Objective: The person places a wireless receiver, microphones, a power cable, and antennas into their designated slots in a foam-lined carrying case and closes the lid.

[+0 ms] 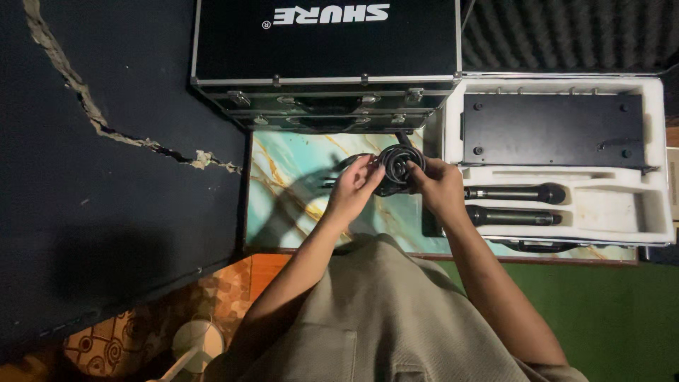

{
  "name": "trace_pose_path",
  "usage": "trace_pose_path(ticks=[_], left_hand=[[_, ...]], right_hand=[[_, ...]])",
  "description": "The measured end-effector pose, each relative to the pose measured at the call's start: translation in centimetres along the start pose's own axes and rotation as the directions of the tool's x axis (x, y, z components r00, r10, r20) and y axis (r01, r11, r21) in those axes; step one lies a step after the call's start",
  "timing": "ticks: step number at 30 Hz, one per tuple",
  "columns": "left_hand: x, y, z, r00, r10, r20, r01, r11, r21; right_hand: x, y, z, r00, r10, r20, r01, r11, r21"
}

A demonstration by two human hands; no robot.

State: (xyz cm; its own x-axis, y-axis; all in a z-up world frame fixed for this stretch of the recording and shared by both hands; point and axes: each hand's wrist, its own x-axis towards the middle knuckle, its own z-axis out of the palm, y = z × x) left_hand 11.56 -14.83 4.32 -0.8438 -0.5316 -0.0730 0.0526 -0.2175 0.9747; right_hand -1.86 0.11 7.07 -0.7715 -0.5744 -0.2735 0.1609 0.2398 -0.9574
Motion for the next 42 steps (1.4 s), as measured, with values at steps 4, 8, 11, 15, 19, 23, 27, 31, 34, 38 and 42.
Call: trace_pose_path(ticks=[4,8,11,15,19,23,27,31,34,38,42], left_hand=[[0.5,1.1,1.0,0.995,-0.095,0.037,0.095,0.995,-0.018],[0.6,3.8,1.2,0.992,-0.123,0.027,0.120,0.990,0.078],[0.4,6.3,1.3,0.990,-0.118,0.079,0.115,0.993,0.038],[0.0,9.0,1.8,0.986,-0.072,0.148,0.066,0.997,0.041],[-0.6,8.8,2.2,0.992,-0.027,-0.126,0.071,0.931,0.358],[-1.2,6.4,1.3,0.967,-0.092,-0.238,0.148,0.961,0.232],[-2.9,4.2,-0.2,0.700,-0.634,0.328,0.703,0.692,-0.165],[-2.2,2.4,0.0,0.785,-0.516,0.344,0.619,0.614,-0.490],[-1.2,2.3,0.4,0.922,-0.338,0.190,0.373,0.637,-0.674],[-1.5,3.5,0.3,0.974,-0.224,0.032,0.210,0.843,-0.495],[-1.6,4.2,1.0,0.959,-0.240,-0.147,0.250,0.967,0.048]], right_hand=[[-1.0,-1.9,0.5,0.999,0.034,0.027,-0.033,0.999,-0.033],[-1.4,-4.7,0.2,0.997,-0.074,0.022,0.075,0.993,-0.087],[-2.0,-7.1,-0.3,0.996,-0.067,0.050,0.071,0.994,-0.083],[-2.9,-10.2,-0.6,0.996,-0.068,0.058,0.071,0.997,-0.042],[-3.9,-12.6,-0.6,0.998,-0.050,0.038,0.049,0.999,0.012],[-4.2,-13.6,-0.9,1.000,0.001,0.006,-0.001,1.000,0.002],[-4.3,-13.3,-1.1,1.000,-0.011,0.008,0.011,1.000,0.029],[-4.4,-12.0,-1.6,0.998,-0.054,0.016,0.055,0.997,-0.056],[-4.4,-11.0,-2.1,0.998,-0.062,-0.007,0.060,0.988,-0.139],[-4.1,-9.7,-2.8,0.997,-0.073,-0.002,0.072,0.991,-0.113],[-4.2,-8.5,-2.9,0.999,-0.023,0.030,0.028,0.981,-0.193]])
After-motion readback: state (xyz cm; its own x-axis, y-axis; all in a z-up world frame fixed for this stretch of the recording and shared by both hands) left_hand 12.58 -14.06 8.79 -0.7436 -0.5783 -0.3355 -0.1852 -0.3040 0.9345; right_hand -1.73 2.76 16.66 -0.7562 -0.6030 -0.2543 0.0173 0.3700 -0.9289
